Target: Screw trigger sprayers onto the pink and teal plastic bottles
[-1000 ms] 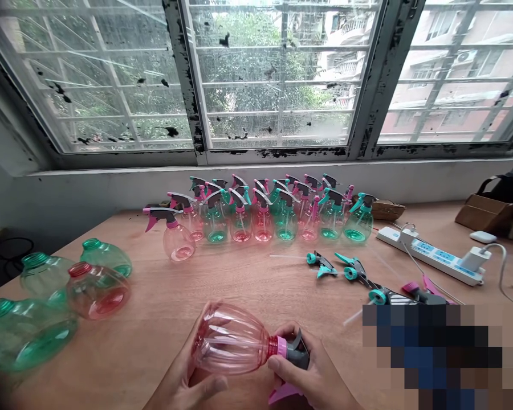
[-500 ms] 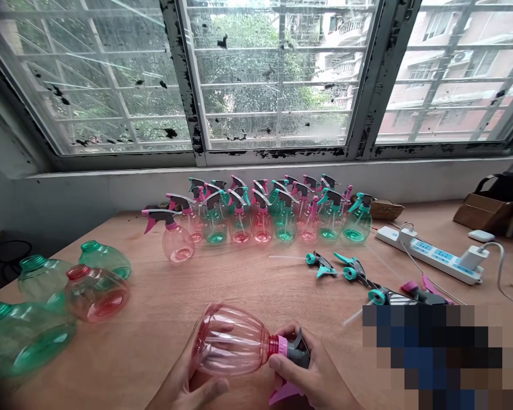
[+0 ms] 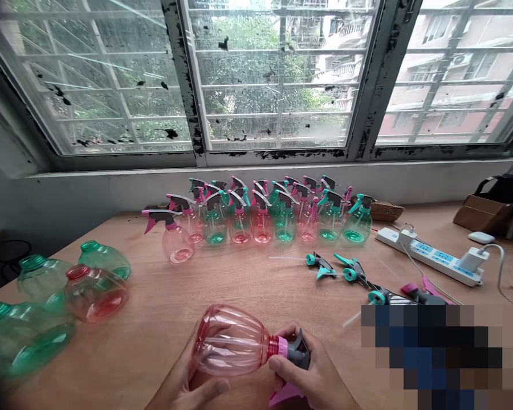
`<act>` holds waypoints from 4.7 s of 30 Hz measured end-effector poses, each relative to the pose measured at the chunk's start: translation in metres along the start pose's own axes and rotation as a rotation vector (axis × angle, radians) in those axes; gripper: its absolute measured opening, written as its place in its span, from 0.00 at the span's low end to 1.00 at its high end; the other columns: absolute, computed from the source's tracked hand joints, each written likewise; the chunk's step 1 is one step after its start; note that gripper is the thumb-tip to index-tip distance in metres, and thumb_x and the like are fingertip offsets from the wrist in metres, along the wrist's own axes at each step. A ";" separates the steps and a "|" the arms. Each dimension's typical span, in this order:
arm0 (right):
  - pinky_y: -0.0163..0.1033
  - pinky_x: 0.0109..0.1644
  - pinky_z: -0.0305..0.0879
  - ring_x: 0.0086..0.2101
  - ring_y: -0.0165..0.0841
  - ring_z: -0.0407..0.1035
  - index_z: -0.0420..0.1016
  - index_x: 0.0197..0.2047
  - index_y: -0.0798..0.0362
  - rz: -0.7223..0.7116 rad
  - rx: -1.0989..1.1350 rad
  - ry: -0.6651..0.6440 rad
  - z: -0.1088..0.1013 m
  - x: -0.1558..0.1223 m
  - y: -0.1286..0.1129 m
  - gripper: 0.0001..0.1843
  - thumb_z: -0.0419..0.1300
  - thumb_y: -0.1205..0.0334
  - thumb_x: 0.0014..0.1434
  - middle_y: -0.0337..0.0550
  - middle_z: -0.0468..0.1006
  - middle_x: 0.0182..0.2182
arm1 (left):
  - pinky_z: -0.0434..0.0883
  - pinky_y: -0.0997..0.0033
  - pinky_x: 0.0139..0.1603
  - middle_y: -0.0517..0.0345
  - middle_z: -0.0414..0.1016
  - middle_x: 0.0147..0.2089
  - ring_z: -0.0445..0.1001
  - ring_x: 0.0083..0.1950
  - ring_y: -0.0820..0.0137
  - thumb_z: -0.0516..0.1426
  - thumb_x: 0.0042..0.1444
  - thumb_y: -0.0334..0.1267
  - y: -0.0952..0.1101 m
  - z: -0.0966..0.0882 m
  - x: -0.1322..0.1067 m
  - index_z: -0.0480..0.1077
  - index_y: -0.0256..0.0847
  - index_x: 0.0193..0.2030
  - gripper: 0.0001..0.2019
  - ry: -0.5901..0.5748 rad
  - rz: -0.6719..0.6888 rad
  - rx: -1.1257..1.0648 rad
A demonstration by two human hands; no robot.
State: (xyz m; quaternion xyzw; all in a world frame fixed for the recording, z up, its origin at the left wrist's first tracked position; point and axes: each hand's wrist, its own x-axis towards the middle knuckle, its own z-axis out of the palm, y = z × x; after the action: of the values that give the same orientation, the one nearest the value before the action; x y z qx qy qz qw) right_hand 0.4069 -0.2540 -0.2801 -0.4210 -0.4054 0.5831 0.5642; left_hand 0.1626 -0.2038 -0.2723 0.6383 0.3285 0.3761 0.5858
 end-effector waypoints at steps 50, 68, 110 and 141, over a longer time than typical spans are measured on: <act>0.33 0.26 0.68 0.22 0.30 0.72 0.73 0.37 0.55 0.003 -0.039 0.081 0.002 -0.002 -0.006 0.22 0.73 0.48 0.51 0.37 0.79 0.21 | 0.44 0.50 0.77 0.57 0.45 0.79 0.50 0.77 0.50 0.62 0.61 0.49 -0.003 -0.001 -0.002 0.40 0.59 0.76 0.44 -0.001 0.054 0.021; 0.33 0.26 0.69 0.21 0.32 0.73 0.74 0.36 0.54 0.001 -0.026 0.059 0.003 -0.002 -0.005 0.22 0.74 0.46 0.50 0.37 0.79 0.20 | 0.41 0.54 0.78 0.56 0.43 0.80 0.47 0.78 0.54 0.62 0.61 0.48 0.000 0.001 -0.004 0.35 0.56 0.77 0.46 0.001 0.049 0.048; 0.33 0.29 0.67 0.23 0.31 0.73 0.74 0.37 0.54 -0.017 -0.084 -0.005 0.005 -0.005 -0.009 0.20 0.73 0.49 0.52 0.36 0.78 0.23 | 0.49 0.53 0.76 0.59 0.42 0.80 0.52 0.76 0.52 0.63 0.61 0.47 0.003 -0.001 -0.005 0.37 0.61 0.76 0.45 -0.016 0.014 0.026; 0.30 0.28 0.66 0.23 0.27 0.71 0.74 0.39 0.54 0.013 -0.009 -0.020 0.002 -0.004 -0.006 0.22 0.75 0.50 0.50 0.34 0.78 0.23 | 0.50 0.54 0.77 0.56 0.52 0.77 0.55 0.75 0.52 0.67 0.56 0.46 0.000 -0.001 -0.003 0.39 0.58 0.76 0.50 0.023 0.047 0.039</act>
State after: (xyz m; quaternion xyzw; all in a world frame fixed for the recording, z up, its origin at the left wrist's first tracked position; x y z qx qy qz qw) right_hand 0.4068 -0.2575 -0.2736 -0.4204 -0.4111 0.5891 0.5543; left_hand 0.1606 -0.2058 -0.2726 0.6526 0.3275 0.3908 0.5605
